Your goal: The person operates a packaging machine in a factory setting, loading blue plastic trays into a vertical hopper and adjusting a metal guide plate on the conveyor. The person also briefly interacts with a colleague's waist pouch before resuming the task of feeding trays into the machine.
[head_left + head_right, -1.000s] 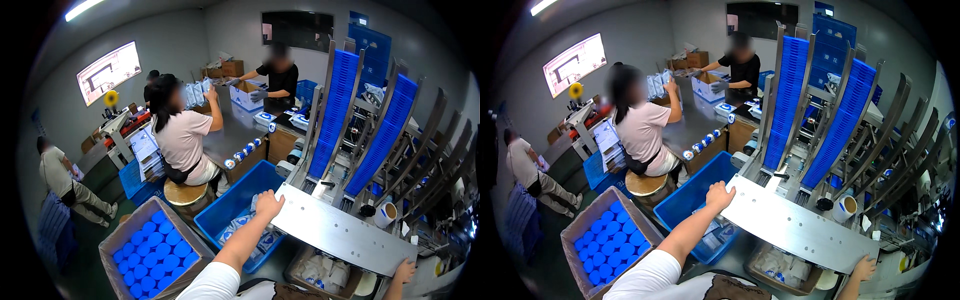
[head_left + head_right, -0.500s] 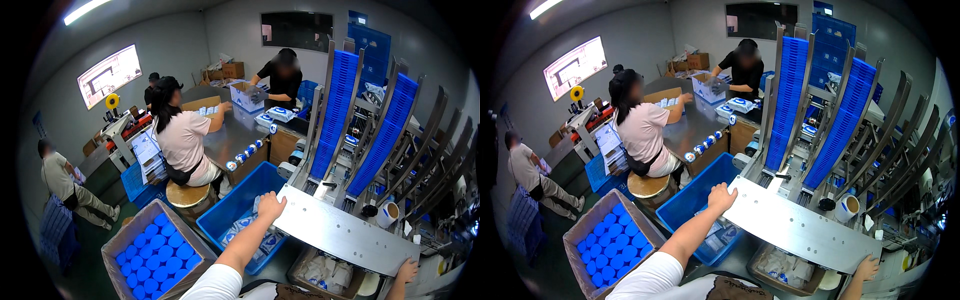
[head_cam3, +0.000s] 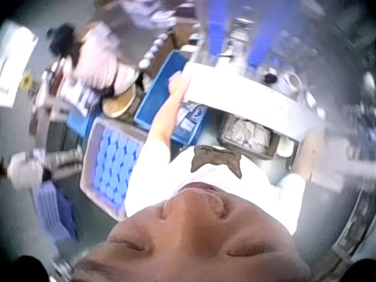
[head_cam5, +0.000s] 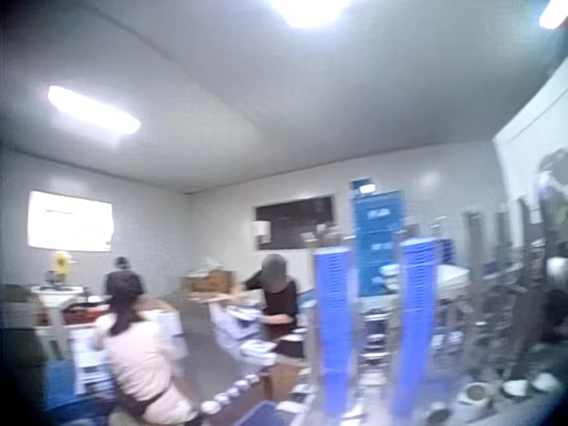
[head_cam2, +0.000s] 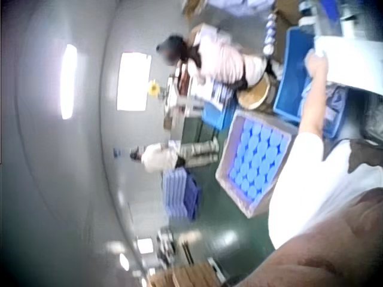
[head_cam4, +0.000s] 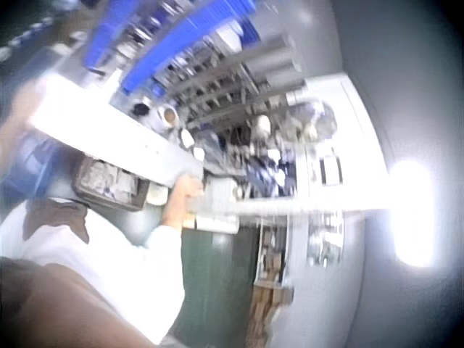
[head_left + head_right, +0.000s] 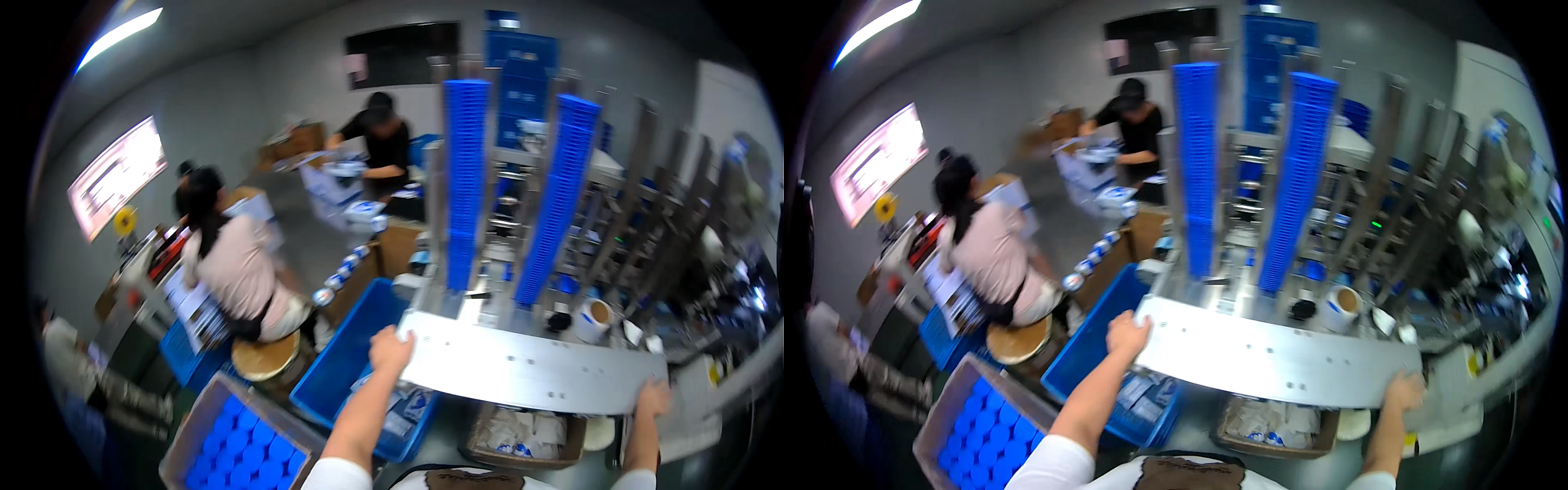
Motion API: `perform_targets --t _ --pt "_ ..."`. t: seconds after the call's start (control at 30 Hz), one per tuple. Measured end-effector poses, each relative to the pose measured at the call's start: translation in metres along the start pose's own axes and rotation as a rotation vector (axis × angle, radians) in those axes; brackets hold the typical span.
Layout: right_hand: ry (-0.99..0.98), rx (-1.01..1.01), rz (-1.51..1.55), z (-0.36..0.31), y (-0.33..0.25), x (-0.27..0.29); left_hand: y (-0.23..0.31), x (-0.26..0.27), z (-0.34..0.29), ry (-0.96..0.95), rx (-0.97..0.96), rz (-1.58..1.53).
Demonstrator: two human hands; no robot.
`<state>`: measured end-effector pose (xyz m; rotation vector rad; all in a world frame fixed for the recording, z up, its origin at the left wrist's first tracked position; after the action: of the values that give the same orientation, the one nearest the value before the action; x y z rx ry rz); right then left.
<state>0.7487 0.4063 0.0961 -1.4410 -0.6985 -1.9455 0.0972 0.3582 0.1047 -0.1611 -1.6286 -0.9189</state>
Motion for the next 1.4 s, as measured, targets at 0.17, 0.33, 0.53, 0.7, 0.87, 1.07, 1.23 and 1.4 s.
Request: perform_targets --t 0.17,0.33,0.53,0.7,0.87,1.07,1.23,1.4 --pt "-0.074 -0.068 0.091 -0.006 -0.004 0.0 0.001 0.004 -0.001 0.014 -0.041 0.002" --pt "-0.006 -0.08 0.183 -0.012 -0.007 0.009 0.001 0.003 -0.002 0.041 -0.066 0.021" --pt "-0.072 -0.092 0.259 -0.014 -0.007 0.008 -0.004 -0.003 0.005 0.058 -0.094 -0.027" --pt "-0.021 -0.08 0.268 -0.011 -0.01 -0.002 0.002 0.006 0.002 0.058 -0.12 -0.015" --pt "-0.002 -0.099 0.282 -0.01 -0.011 -0.003 0.009 0.018 -0.012 0.007 -0.241 0.036" --pt "0.018 -0.106 0.343 -0.012 -0.012 0.006 0.014 0.025 -0.018 -0.007 -0.213 0.072" --pt "-0.013 -0.117 0.309 -0.014 -0.013 0.011 0.016 0.029 -0.021 -0.031 -0.198 0.077" --pt "-0.025 -0.118 0.318 -0.015 -0.013 0.015 0.013 0.028 -0.018 -0.002 -0.244 0.079"
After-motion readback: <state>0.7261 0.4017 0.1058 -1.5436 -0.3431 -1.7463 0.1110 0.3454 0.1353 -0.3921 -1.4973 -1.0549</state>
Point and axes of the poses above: each hand's wrist, its own z-axis towards the middle knuckle, its own x-axis out of the back of the hand, y = z × x, the point moved 3 cm from there along z, towards the middle knuckle, and after that the axes turned 11 degrees about x, right-handed, at the moved point
